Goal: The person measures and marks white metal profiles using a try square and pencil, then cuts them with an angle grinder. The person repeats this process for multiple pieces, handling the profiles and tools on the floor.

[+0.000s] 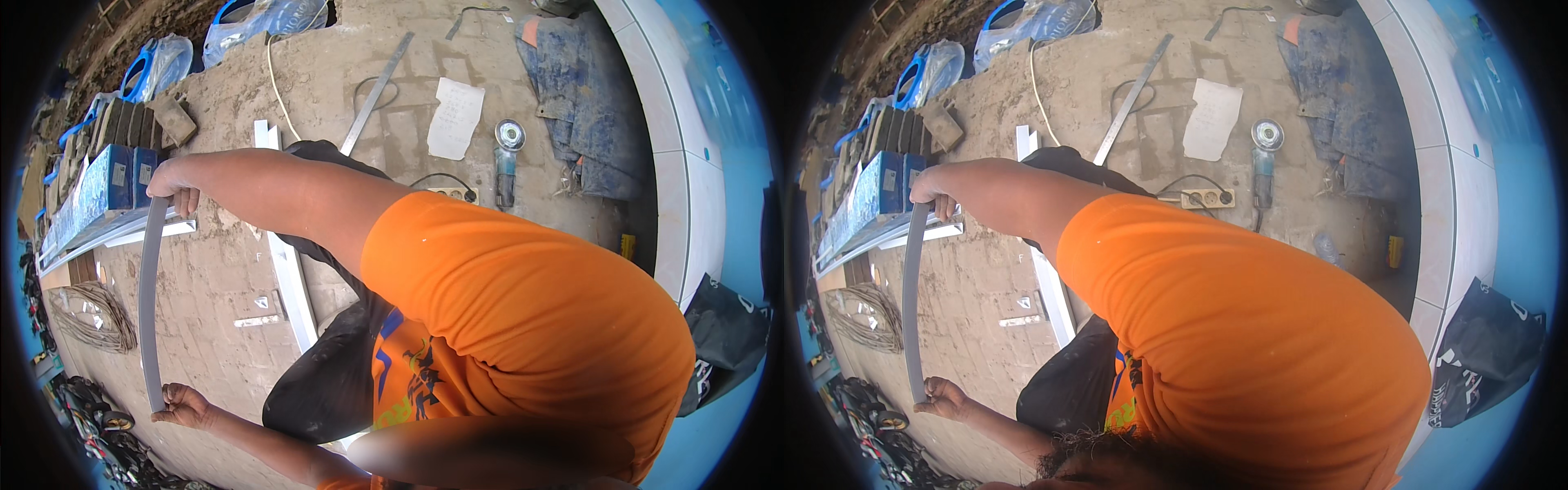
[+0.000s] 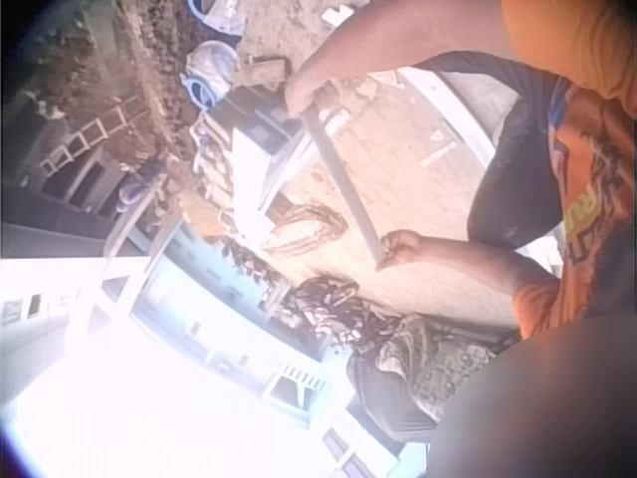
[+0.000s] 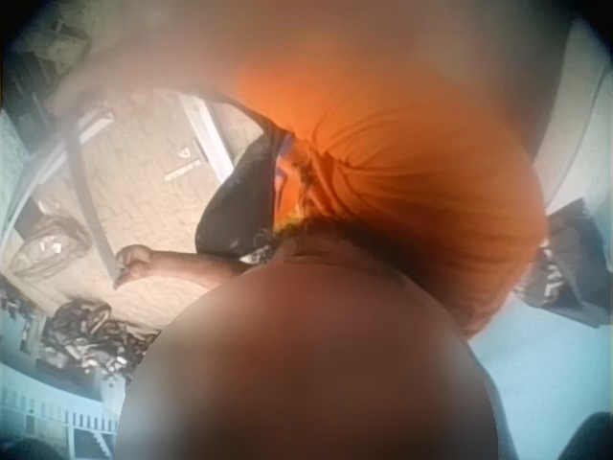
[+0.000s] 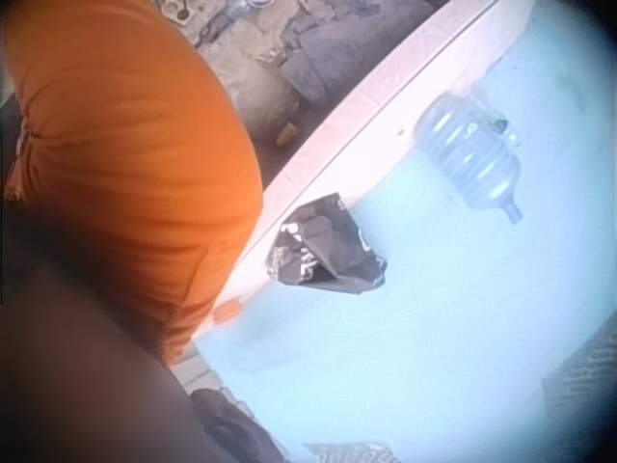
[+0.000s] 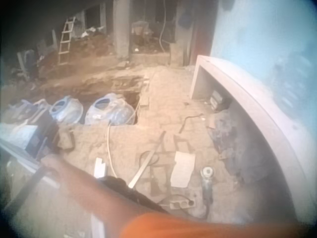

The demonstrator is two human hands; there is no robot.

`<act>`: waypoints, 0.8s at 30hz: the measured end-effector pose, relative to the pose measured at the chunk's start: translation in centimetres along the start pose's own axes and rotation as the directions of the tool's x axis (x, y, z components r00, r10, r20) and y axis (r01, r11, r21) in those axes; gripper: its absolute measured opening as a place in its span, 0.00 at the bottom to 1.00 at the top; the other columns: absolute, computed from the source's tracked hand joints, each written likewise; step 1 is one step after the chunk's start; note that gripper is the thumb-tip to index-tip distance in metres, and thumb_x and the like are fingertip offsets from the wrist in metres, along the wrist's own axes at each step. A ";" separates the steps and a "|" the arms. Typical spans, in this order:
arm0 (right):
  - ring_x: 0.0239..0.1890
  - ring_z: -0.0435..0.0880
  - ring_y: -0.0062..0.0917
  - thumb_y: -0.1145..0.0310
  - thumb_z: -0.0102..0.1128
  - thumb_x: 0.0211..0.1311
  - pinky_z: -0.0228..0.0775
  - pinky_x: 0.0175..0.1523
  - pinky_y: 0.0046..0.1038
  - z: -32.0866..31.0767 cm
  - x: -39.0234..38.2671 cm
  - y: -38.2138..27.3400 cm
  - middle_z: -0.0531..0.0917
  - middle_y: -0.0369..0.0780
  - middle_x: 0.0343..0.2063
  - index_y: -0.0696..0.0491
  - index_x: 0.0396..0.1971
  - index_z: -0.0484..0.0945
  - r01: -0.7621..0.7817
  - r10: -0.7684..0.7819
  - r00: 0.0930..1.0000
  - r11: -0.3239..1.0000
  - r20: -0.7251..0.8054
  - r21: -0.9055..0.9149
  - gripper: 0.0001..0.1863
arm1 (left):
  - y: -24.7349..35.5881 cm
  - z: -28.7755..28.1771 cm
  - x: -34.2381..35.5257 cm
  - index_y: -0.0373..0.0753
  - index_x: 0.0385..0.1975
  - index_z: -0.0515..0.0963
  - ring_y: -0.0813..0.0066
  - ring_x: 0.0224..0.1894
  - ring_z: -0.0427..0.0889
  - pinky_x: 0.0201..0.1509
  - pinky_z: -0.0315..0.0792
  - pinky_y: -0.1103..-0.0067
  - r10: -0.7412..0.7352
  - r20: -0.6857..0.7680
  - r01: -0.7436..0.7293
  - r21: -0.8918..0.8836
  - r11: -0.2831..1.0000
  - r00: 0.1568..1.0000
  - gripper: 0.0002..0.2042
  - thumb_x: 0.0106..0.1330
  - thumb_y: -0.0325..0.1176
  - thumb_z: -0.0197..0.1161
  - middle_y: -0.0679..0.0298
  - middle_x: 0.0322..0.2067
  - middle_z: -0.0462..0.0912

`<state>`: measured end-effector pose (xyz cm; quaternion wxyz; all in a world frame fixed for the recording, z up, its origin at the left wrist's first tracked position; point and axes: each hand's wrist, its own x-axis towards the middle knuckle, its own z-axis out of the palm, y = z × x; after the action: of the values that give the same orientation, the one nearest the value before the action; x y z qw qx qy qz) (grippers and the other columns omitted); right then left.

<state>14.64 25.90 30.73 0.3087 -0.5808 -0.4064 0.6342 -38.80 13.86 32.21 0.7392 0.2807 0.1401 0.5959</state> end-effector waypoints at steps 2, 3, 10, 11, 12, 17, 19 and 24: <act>0.36 0.97 0.40 0.52 0.50 0.81 0.94 0.33 0.42 0.5 -0.1 0.4 0.93 0.55 0.47 0.63 0.58 0.84 -0.035 0.038 0.998 0.997 0.041 -0.066 0.28 | 1.1 -0.8 0.1 0.29 0.44 0.78 0.75 0.30 0.73 0.26 0.73 0.90 0.138 -0.137 -0.123 0.113 0.986 0.981 0.30 0.67 0.54 0.80 0.65 0.29 0.74; 0.36 0.97 0.39 0.56 0.50 0.80 0.93 0.33 0.42 0.7 -0.2 0.5 0.93 0.54 0.47 0.63 0.60 0.83 -0.027 0.033 0.998 0.995 0.062 -0.098 0.26 | 1.5 -1.0 0.0 0.30 0.44 0.77 0.77 0.29 0.70 0.23 0.70 0.92 0.195 -0.184 -0.167 0.154 0.974 0.963 0.31 0.66 0.55 0.80 0.67 0.28 0.71; 0.34 0.98 0.38 0.71 0.53 0.76 0.93 0.31 0.37 1.2 -0.4 -0.1 0.94 0.52 0.44 0.65 0.57 0.85 0.059 -0.061 0.998 0.996 -0.035 -0.064 0.19 | -0.5 0.7 -0.1 0.29 0.51 0.78 0.57 0.45 0.85 0.50 0.86 0.66 0.463 -0.360 -0.356 0.325 0.876 0.810 0.21 0.73 0.42 0.75 0.50 0.44 0.84; 0.34 0.98 0.38 0.72 0.54 0.76 0.93 0.30 0.36 1.1 -0.4 -0.1 0.94 0.53 0.43 0.65 0.55 0.86 0.084 -0.084 0.994 0.996 -0.070 -0.008 0.18 | -1.1 1.1 -0.1 0.29 0.51 0.79 0.54 0.46 0.86 0.54 0.86 0.63 0.433 -0.413 -0.307 0.336 0.890 0.801 0.19 0.75 0.39 0.73 0.48 0.45 0.85; 0.34 0.98 0.37 0.73 0.53 0.77 0.94 0.30 0.35 1.0 -0.4 -0.3 0.94 0.54 0.41 0.67 0.49 0.88 0.130 -0.123 0.986 0.990 -0.116 0.053 0.17 | -1.4 1.5 -0.2 0.28 0.51 0.80 0.51 0.46 0.87 0.57 0.86 0.60 0.405 -0.414 -0.257 0.368 0.893 0.815 0.16 0.76 0.36 0.71 0.46 0.46 0.86; 0.31 0.97 0.41 0.66 0.60 0.79 0.93 0.29 0.37 0.5 -0.2 -0.9 0.93 0.55 0.37 0.70 0.47 0.87 0.272 -0.173 0.946 0.886 -0.275 0.376 0.19 | -3.9 2.0 0.8 0.23 0.63 0.75 0.51 0.57 0.87 0.68 0.87 0.61 0.355 -0.496 -0.017 0.565 0.825 0.792 0.25 0.78 0.37 0.71 0.43 0.56 0.85; 0.31 0.96 0.41 0.66 0.65 0.78 0.93 0.28 0.38 0.5 0.0 -1.5 0.93 0.55 0.36 0.70 0.46 0.87 0.321 -0.174 0.928 0.823 -0.331 0.469 0.18 | -4.8 2.5 1.2 0.22 0.65 0.74 0.53 0.58 0.87 0.69 0.86 0.63 0.319 -0.486 0.036 0.590 0.807 0.813 0.27 0.78 0.38 0.72 0.43 0.57 0.85; 0.25 0.92 0.34 0.67 0.71 0.72 0.88 0.23 0.34 0.5 0.4 -3.1 0.91 0.49 0.36 0.62 0.45 0.85 0.427 -0.197 0.901 0.562 -0.387 0.708 0.13 | -6.3 4.8 1.7 0.22 0.63 0.76 0.56 0.58 0.87 0.69 0.86 0.65 0.244 -0.432 0.067 0.590 0.805 0.868 0.26 0.79 0.39 0.71 0.45 0.56 0.86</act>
<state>13.79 27.66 33.19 0.6881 -0.3859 -0.1436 0.5975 -30.67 13.47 32.63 0.5262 0.3416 0.4851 0.6092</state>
